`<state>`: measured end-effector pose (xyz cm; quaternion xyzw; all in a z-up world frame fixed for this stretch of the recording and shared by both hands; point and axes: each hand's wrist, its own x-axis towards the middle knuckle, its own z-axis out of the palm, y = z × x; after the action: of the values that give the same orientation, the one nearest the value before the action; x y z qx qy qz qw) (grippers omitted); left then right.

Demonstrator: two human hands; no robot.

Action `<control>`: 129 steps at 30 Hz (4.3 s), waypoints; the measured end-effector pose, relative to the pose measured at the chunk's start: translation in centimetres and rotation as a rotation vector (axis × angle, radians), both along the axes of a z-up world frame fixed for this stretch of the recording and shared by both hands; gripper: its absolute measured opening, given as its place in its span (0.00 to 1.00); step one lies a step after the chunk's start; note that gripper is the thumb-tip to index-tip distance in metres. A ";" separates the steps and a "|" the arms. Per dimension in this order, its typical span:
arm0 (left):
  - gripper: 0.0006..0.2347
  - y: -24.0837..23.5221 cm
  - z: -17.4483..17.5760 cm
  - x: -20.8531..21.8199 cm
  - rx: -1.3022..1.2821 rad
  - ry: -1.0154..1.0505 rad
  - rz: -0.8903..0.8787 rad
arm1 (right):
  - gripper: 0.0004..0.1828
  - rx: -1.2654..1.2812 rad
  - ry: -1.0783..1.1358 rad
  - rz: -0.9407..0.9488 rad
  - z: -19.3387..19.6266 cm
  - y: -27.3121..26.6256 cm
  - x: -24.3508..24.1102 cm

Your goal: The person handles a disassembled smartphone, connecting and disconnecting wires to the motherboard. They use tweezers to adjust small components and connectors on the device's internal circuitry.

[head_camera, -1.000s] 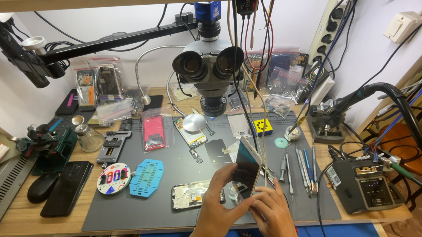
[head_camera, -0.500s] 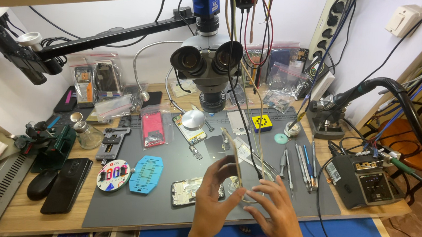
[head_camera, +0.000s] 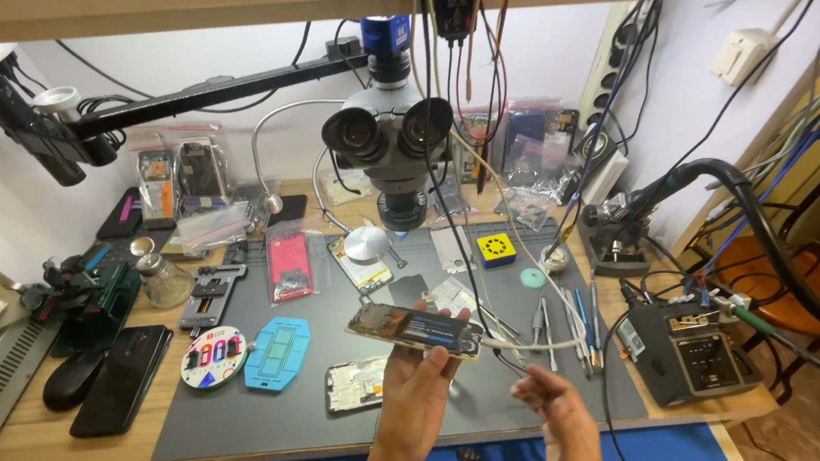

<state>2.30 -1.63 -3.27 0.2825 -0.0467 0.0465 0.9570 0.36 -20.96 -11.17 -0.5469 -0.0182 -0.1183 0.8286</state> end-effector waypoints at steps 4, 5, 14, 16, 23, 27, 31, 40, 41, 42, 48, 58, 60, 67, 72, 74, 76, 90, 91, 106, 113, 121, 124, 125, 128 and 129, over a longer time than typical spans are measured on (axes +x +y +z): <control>0.31 -2.8 -2.2 1.6 0.022 -0.057 -0.011 | 0.35 -0.118 -0.051 0.093 1.3 1.0 0.1; 0.31 -3.6 -2.4 1.9 0.021 -0.059 -0.016 | 0.35 -0.119 -0.053 0.088 2.0 1.1 0.6; 0.40 -6.5 -3.2 1.8 0.168 -0.028 -0.057 | 0.23 -0.119 0.283 0.008 8.3 1.8 1.8; 0.39 -6.6 -3.6 1.6 0.276 -0.104 -0.034 | 0.16 -0.071 0.337 0.017 10.0 2.0 1.5; 0.38 -6.4 -1.6 0.6 0.536 -0.244 0.009 | 0.12 -0.007 0.341 -0.018 7.7 0.6 2.4; 0.47 -5.9 -1.1 0.1 0.655 -0.162 -0.001 | 0.13 -0.060 0.241 -0.099 8.6 -2.1 2.7; 0.44 -4.7 -1.5 -0.3 0.704 -0.179 0.025 | 0.10 -0.397 0.109 -0.232 13.7 -5.5 2.0; 0.33 -2.8 -1.1 -1.1 0.661 -0.083 0.173 | 0.11 -1.043 0.213 -0.594 15.0 -9.2 3.1; 0.33 -2.6 -1.0 -1.3 0.662 -0.078 0.166 | 0.11 -1.044 0.221 -0.595 14.2 -9.5 3.0; 0.33 -2.3 -0.9 -1.4 0.681 -0.078 0.179 | 0.13 -1.101 0.240 -0.609 13.4 -9.7 3.0; 0.31 -1.5 -0.6 -1.8 0.692 -0.041 0.197 | 0.15 -1.172 0.277 -0.639 9.9 -10.5 2.2; 0.28 -1.3 0.0 -2.2 0.703 0.046 0.204 | 0.17 -1.038 0.465 -0.553 8.5 -10.9 2.5; 0.28 -1.3 -0.7 -2.1 0.687 0.043 0.211 | 0.17 -1.047 0.470 -0.551 8.1 -11.2 2.5; 0.28 -1.2 -2.3 -1.2 0.631 0.063 0.234 | 0.20 -1.041 0.521 -0.552 9.0 -11.0 2.4; 0.28 -1.3 -2.1 -1.2 0.618 0.085 0.224 | 0.22 -1.147 0.422 -0.614 6.1 -12.2 3.0; 0.28 -1.3 -2.3 -1.2 0.615 0.089 0.226 | 0.27 -1.193 0.352 -0.657 5.2 -12.6 3.1; 0.28 -1.3 -2.5 -1.2 0.617 0.070 0.230 | 0.33 -1.174 0.335 -0.684 5.1 -12.8 3.0; 0.27 -1.0 -2.9 -1.3 0.600 0.053 0.240 | 0.30 -1.030 0.311 -0.740 6.7 -12.0 1.4; 0.27 -0.9 -2.9 -1.3 0.595 0.045 0.246 | 0.30 -1.009 0.307 -0.770 6.7 -12.0 1.2; 0.13 11.8 -8.1 0.4 0.775 0.213 0.859 | 0.17 -0.904 -0.439 -0.187 -1.1 -1.1 -0.2; 0.11 13.5 -10.3 0.8 0.916 0.369 0.908 | 0.16 -0.860 -0.501 -0.024 -0.9 3.8 0.9; 0.11 13.9 -10.7 1.1 0.921 0.463 0.810 | 0.19 -0.878 -0.158 0.068 -5.2 3.7 2.9; 0.11 14.0 -11.5 1.4 0.902 0.467 0.809 | 0.18 -0.882 -0.169 0.018 -5.5 4.0 3.0; 0.11 13.8 -11.2 1.3 0.903 0.469 0.811 | 0.18 -0.881 -0.170 0.022 -5.5 4.0 3.1; 0.12 13.4 -10.9 0.9 0.960 0.480 0.798 | 0.14 -0.900 -0.222 0.004 -5.1 3.9 3.3; 0.12 13.4 -11.1 1.0 0.992 0.411 0.821 | 0.12 -0.892 -0.291 -0.023 -4.8 3.9 3.5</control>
<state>3.31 11.79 -14.38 0.6862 0.2316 0.3247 0.6083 3.85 -17.09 -15.92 -0.8275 -0.1770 -0.1834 0.5003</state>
